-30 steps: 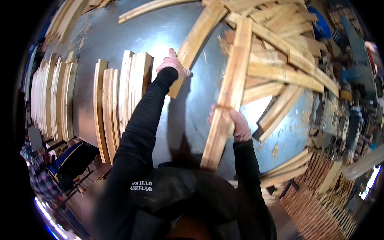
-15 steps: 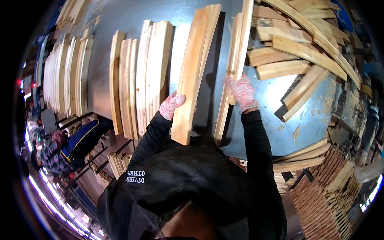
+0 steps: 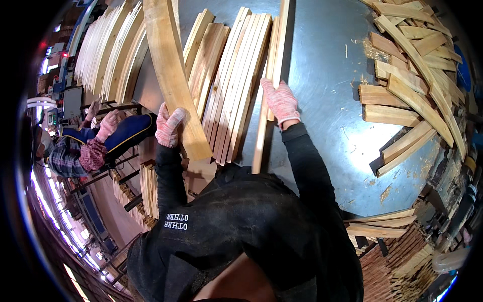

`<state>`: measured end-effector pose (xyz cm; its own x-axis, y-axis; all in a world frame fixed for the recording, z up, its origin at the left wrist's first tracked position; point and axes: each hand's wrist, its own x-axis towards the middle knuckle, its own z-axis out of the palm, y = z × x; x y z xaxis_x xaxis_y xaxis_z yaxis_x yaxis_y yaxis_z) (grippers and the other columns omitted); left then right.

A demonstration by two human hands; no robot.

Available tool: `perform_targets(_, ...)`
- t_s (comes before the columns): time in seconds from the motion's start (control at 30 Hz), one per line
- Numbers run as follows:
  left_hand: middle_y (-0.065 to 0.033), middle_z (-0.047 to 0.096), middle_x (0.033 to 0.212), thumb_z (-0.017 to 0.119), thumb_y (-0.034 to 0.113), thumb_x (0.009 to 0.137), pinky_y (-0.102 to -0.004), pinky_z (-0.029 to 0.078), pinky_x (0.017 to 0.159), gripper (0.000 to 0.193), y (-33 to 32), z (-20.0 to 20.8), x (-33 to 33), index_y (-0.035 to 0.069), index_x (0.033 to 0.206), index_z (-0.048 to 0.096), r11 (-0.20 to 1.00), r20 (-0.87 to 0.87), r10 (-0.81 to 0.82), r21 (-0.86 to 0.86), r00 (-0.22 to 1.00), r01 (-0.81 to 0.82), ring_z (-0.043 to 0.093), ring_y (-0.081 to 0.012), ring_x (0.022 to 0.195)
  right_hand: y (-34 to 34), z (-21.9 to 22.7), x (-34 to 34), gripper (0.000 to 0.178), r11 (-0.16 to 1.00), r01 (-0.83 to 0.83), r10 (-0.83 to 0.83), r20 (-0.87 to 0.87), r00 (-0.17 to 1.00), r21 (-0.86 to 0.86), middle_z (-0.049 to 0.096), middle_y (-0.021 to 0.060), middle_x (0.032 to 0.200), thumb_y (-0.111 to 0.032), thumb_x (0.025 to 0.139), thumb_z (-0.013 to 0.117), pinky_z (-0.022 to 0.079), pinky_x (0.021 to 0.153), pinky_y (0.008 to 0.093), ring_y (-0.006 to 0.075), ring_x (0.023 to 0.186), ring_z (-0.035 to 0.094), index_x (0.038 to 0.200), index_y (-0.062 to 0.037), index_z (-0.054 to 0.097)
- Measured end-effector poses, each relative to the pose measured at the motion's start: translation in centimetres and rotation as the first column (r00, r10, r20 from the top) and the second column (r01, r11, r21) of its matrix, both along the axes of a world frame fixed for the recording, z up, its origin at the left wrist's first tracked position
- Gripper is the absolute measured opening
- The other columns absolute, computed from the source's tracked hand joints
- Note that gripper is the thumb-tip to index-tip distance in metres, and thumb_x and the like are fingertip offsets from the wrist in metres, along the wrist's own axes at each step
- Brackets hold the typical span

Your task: The person sorts wooden planks on a metal table, picking up individual pieces and arranging them into neat stacks. They handle the wood by hand, moving pieces from a disorganized pile to organized groups, occasionally adjusting the alignment of the stacks.

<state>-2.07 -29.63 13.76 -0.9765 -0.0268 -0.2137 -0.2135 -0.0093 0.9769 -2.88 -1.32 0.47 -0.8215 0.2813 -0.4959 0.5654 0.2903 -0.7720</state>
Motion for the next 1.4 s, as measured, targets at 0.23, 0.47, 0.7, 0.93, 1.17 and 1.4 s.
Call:
perform_targets(0.23,-0.011,0.065,0.111,0.074,0.006,0.083,-0.0333,0.055,0.084,0.051,-0.4,-1.4,2.3,-0.002,0.127,0.049,0.991,0.083,-0.069,0.122,0.994,0.059,0.065,-0.0188,0.096,-5.5,5.4,7.8,0.107,0.859,-0.508,0.501,0.299,0.812,-0.062,0.067,0.0286,0.103,-0.071,0.093,0.034,0.053,0.082,0.0437,0.0374,0.092,0.068,0.146,0.0168,0.005)
perform_targets(0.47,-0.0137,0.065,0.111,0.079,0.019,0.081,-0.0329,0.053,0.086,0.062,6.9,-3.7,3.6,-0.006,0.13,0.05,0.979,0.11,-0.2,-0.01,0.974,0.203,0.064,-0.0196,0.097,-4.0,-0.6,10.3,0.069,0.94,-0.341,0.34,-0.072,0.938,-0.001,0.058,0.0236,0.127,-0.03,0.097,0.053,0.048,0.096,0.0371,0.033,0.111,0.061,0.15,0.0015,0.024)
perform_targets(0.7,-0.0228,0.06,0.116,0.066,0.025,0.081,-0.0466,0.051,0.087,0.067,18.4,-0.9,7.6,-0.002,0.137,0.04,0.466,-0.038,-0.769,-0.717,0.639,0.518,0.06,-0.0407,0.104,1.2,7.4,8.6,0.098,0.73,0.372,-0.59,-0.254,0.767,-0.573,0.056,0.0106,0.123,-0.007,0.079,0.075,0.05,0.088,0.0285,0.0155,0.102,0.057,0.156,-0.0095,0.013)
perform_targets(0.93,-0.0296,0.055,0.129,0.077,0.036,0.079,-0.0462,0.044,0.102,0.081,17.4,-3.6,9.2,-0.009,0.137,0.043,0.424,-0.202,-0.884,-0.726,0.422,0.541,0.055,-0.0424,0.119,12.5,9.2,23.3,0.102,0.573,0.754,-0.814,-0.325,0.481,-0.321,0.056,0.0146,0.127,-0.017,0.079,0.079,0.049,0.093,0.0321,0.0235,0.102,0.06,0.155,-0.0055,0.012)
perform_targets(1.17,-0.0218,0.052,0.133,0.069,0.046,0.08,-0.0468,0.039,0.104,0.084,13.6,-9.7,8.5,0.003,0.144,0.035,-0.411,0.504,-0.842,-0.83,0.193,0.376,0.05,-0.0385,0.122,22.2,13.1,43.6,0.105,0.027,0.76,-0.971,-0.164,0.174,0.649,0.062,0.0237,0.12,-0.032,0.074,0.08,0.053,0.086,0.036,0.0317,0.104,0.064,0.151,0.0023,0.017)
perform_targets(1.4,-0.0207,0.052,0.137,0.064,0.049,0.083,-0.0441,0.04,0.104,0.079,13.9,-9.1,8.4,0.005,0.143,0.039,-0.414,0.545,-0.806,-0.798,0.231,0.438,0.052,-0.0365,0.124,22.3,2.4,51.6,0.088,0.239,0.55,-0.971,0.192,0.143,0.8,0.065,0.025,0.116,-0.074,0.077,0.055,0.048,0.094,0.0453,0.0415,0.114,0.06,0.122,0.0015,0.06)
